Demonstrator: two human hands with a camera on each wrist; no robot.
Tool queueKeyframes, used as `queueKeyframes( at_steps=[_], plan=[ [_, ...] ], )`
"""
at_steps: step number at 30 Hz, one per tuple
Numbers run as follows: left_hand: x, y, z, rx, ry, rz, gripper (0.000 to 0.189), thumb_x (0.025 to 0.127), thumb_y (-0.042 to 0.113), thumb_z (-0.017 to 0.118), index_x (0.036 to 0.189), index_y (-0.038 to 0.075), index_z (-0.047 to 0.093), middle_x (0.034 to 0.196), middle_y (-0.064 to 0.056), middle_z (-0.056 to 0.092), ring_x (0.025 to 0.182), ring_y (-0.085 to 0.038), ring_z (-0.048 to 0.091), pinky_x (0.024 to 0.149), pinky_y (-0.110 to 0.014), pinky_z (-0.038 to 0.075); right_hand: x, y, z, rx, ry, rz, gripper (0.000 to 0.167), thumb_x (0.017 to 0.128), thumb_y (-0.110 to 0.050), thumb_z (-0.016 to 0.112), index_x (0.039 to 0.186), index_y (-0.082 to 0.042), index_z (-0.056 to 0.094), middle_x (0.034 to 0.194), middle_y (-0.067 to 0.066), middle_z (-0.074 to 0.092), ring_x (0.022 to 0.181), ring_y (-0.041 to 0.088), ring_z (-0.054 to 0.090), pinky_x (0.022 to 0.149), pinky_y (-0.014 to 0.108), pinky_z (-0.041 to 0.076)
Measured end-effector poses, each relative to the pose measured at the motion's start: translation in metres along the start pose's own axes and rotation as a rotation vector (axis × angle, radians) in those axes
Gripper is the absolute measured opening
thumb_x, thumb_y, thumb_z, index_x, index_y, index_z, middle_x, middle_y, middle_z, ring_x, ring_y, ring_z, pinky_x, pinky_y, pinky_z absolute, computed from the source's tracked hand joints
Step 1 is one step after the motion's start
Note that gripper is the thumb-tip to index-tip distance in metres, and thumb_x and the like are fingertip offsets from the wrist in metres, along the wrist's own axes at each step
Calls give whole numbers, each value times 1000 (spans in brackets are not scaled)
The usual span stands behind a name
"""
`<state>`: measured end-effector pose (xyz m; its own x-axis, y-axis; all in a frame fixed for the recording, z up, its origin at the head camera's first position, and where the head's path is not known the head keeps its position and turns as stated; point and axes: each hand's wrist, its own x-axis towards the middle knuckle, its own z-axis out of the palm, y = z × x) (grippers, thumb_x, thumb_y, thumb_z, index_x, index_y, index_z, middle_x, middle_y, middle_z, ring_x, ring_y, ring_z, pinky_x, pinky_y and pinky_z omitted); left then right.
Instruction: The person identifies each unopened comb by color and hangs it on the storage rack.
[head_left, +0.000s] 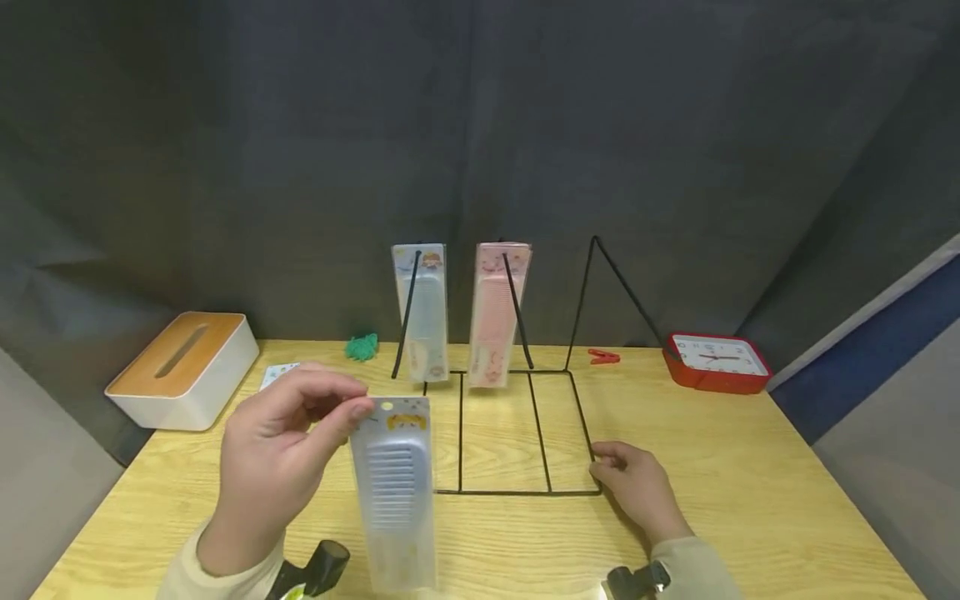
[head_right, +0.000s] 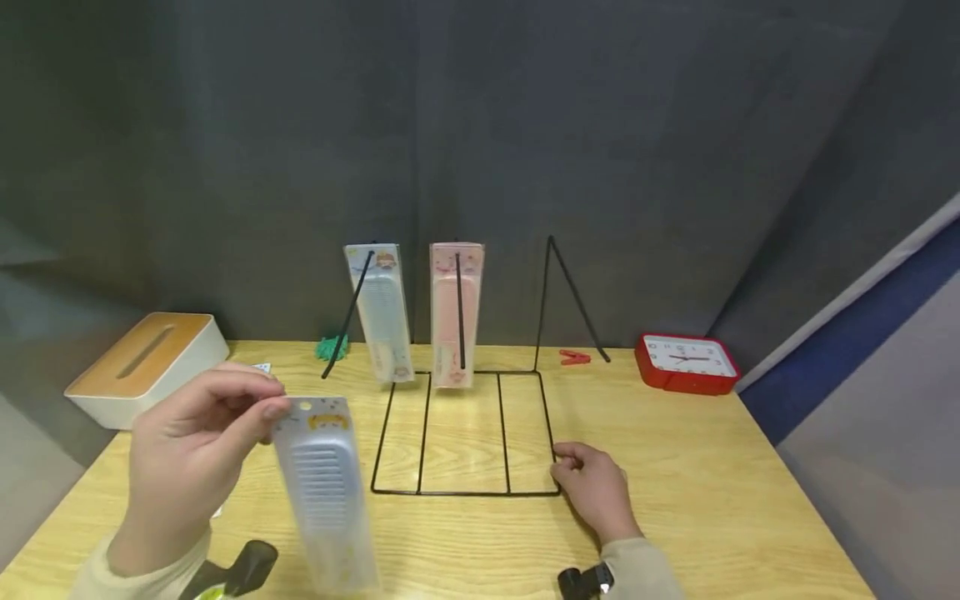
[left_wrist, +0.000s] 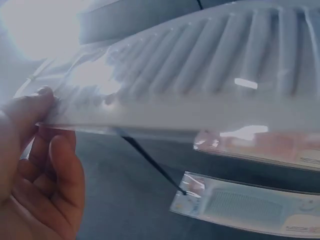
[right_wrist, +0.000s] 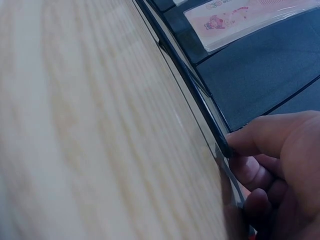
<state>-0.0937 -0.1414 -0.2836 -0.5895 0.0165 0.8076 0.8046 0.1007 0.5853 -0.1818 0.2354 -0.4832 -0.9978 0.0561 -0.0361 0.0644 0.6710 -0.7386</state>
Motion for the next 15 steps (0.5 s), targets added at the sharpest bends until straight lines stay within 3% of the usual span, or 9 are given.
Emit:
queueKeyframes(
  at_steps=[4,9,15],
  plan=[
    [5,-12,0,78,-3,-68,16,87,8,78,94,-4,71,87,-8,71,71,-10,64,62,-17,52,1,-2,1,9,-9,6,32,91,-19,70,119,-5,72,91,-1,65,86,16,56,82,38,47],
    [8,-28,-2,66,3,-98,12,87,0,76,96,-6,71,88,-7,70,70,-10,62,59,-16,49,2,-1,3,11,-2,16,31,91,-20,71,118,-5,72,89,-1,65,84,16,55,80,36,46],
    [8,-37,-3,105,1,-175,13,86,-7,73,98,-2,72,88,-3,71,67,-11,58,57,-17,47,3,0,3,3,8,12,31,90,-19,71,117,-4,72,89,-1,64,84,16,55,79,36,46]
  ],
)
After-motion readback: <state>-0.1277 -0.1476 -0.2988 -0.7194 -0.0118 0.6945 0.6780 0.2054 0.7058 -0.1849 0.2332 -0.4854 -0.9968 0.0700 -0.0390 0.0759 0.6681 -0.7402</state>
